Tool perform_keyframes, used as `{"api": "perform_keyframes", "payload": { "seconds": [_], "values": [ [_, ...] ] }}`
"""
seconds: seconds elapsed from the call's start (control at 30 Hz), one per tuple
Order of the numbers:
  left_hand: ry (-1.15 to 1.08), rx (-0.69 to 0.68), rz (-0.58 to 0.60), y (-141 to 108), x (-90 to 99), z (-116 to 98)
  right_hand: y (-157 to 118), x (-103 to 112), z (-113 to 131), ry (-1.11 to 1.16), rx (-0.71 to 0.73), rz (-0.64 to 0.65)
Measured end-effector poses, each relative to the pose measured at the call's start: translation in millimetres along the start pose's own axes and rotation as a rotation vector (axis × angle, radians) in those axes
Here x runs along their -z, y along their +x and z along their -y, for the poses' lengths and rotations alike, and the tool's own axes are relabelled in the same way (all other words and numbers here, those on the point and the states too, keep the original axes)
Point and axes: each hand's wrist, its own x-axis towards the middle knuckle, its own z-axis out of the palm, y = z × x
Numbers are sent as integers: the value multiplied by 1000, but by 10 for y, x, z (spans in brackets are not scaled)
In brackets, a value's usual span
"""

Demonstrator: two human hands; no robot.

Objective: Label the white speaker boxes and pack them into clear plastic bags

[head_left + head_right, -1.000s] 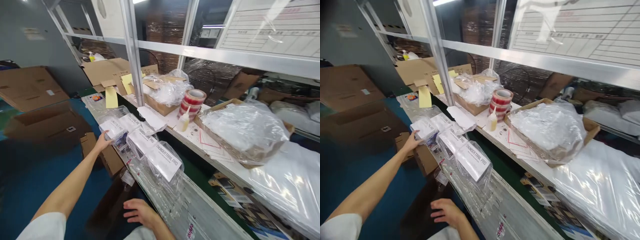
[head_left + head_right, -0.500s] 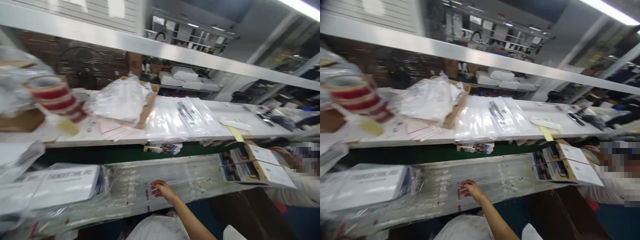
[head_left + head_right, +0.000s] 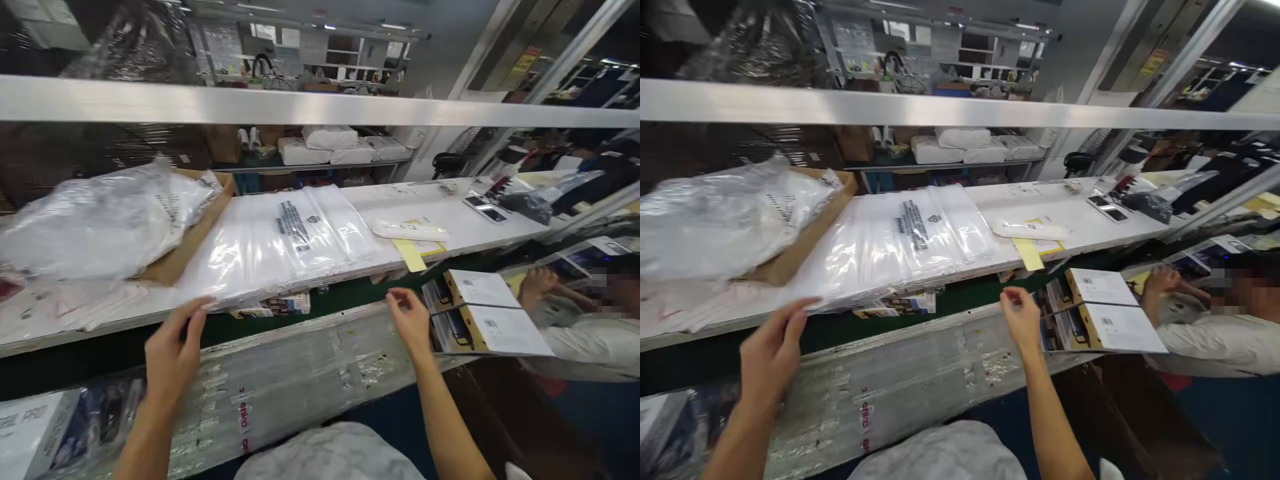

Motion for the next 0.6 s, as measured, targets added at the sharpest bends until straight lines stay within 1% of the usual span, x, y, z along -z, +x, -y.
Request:
{"api": "perform_keyframes", "payload": {
  "seconds": [0.03,0.07,0.1,0.13,0.17,0.2,0.23,0.27,0.3,0.33,0.37,0.43,0.47,0.5,0.53,0.57,0.6],
  "values": [
    [26,-47,-35,190,-141,-135,218,286,-96,-161,75,-136],
    [43,-94,-48,348,-265,-265,421,597,-216,-323,105,-235],
    [39,-123,-32,457,-381,-387,602,926,-355,-459,73,-292],
    [0,-135,20,505,-503,-498,756,1261,-505,-544,-18,-319],
    [-68,-123,109,487,-644,-598,881,1587,-661,-566,-148,-331],
    [-152,-90,236,406,-819,-692,977,1893,-816,-540,-285,-337],
    [-243,-45,393,267,-1038,-785,1047,2168,-966,-477,-406,-336],
    [-328,5,572,84,-1309,-890,1094,2403,-1109,-394,-499,-329],
    [-398,57,757,-130,-1631,-1015,1125,2595,-1244,-307,-558,-306],
    [-447,104,956,-359,-1999,-1171,1143,2745,-1370,-226,-594,-262],
    [-502,144,1129,-585,-2405,-1361,1155,2856,-1491,-149,-619,-203],
    [-604,215,1384,-972,-3274,-1844,1182,2987,-1714,6,-653,-84],
    [-611,255,1455,-1113,-3705,-2122,1207,3019,-1818,58,-659,-36],
    [-605,279,1439,-1213,-4113,-2408,1243,3037,-1914,109,-664,-6],
    [-596,271,1408,-1277,-4484,-2687,1291,3044,-2002,173,-669,4],
    [-586,286,1348,-1311,-4809,-2944,1348,3040,-2077,250,-678,-2],
    [-598,310,1297,-1327,-5080,-3167,1409,3027,-2135,335,-694,-14]
  ]
}}
